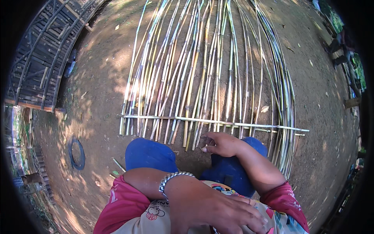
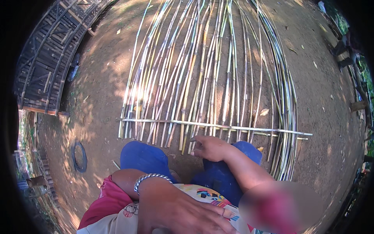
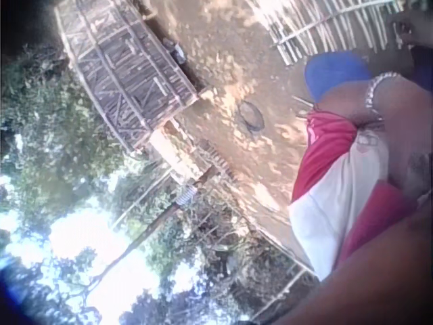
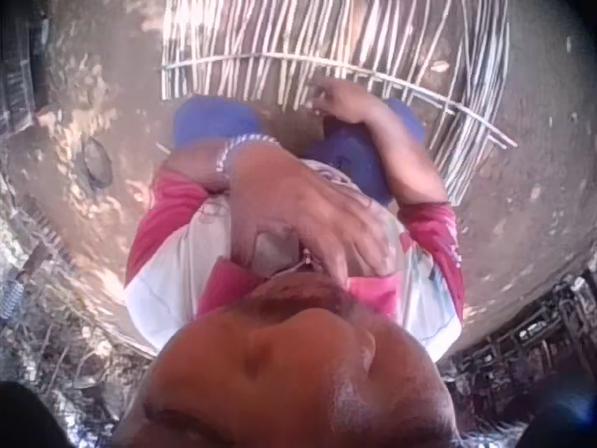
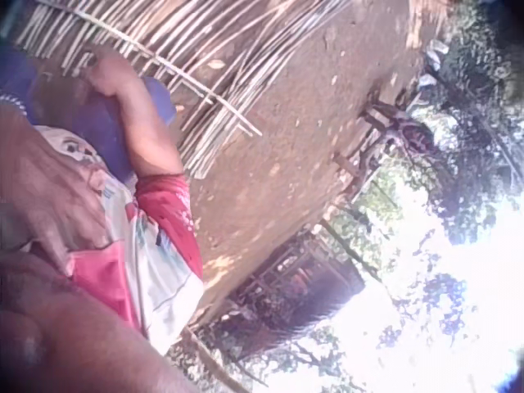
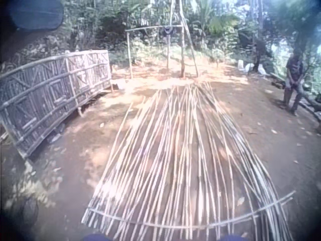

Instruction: The person arranges long bamboo sticks into a grid pattern on the ground. They then retrieve a coil of wire and use pliers to cut a piece, preparing to secure the bamboo structure.

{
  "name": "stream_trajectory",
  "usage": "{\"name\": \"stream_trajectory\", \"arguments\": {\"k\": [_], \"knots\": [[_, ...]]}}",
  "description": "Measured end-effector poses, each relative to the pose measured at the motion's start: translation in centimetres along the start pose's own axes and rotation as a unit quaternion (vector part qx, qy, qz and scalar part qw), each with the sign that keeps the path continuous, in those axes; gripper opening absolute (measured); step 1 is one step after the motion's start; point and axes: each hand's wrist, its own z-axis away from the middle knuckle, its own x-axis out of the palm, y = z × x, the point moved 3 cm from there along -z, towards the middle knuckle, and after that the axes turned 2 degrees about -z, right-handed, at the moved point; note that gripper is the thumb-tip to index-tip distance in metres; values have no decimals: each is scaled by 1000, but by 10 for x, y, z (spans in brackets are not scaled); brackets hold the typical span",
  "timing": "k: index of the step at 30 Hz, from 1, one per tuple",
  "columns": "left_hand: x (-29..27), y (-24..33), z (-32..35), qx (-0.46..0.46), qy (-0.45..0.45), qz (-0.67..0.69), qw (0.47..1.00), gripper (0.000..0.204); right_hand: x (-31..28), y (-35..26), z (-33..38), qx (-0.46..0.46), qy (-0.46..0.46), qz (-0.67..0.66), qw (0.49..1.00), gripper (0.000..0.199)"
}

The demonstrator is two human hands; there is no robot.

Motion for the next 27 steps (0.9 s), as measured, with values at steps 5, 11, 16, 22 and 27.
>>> {"name": "stream_trajectory", "arguments": {"k": [5, 11, 16, 22, 27], "knots": [[31, -14, -46, 58, -29, 11, 998, 73, 2, 0, 4, 48, 17, 20, 999, 63], [43, -11, -52, 91, -6, -7, 996, 71, 4, 13, 23, 93, 40, -17, 995, 62], [52, -4, -48, 118, 1, -15, 993, 70, 3, 25, 22, 115, 48, 34, 992, 61], [58, 1, -41, 137, 17, -27, 990, 68, 7, 15, 22, 128, 64, 26, 989, 62], [64, 5, -38, 147, 20, -31, 988, 66, 10, 14, 24, 141, 57, 48, 987, 63]]}}
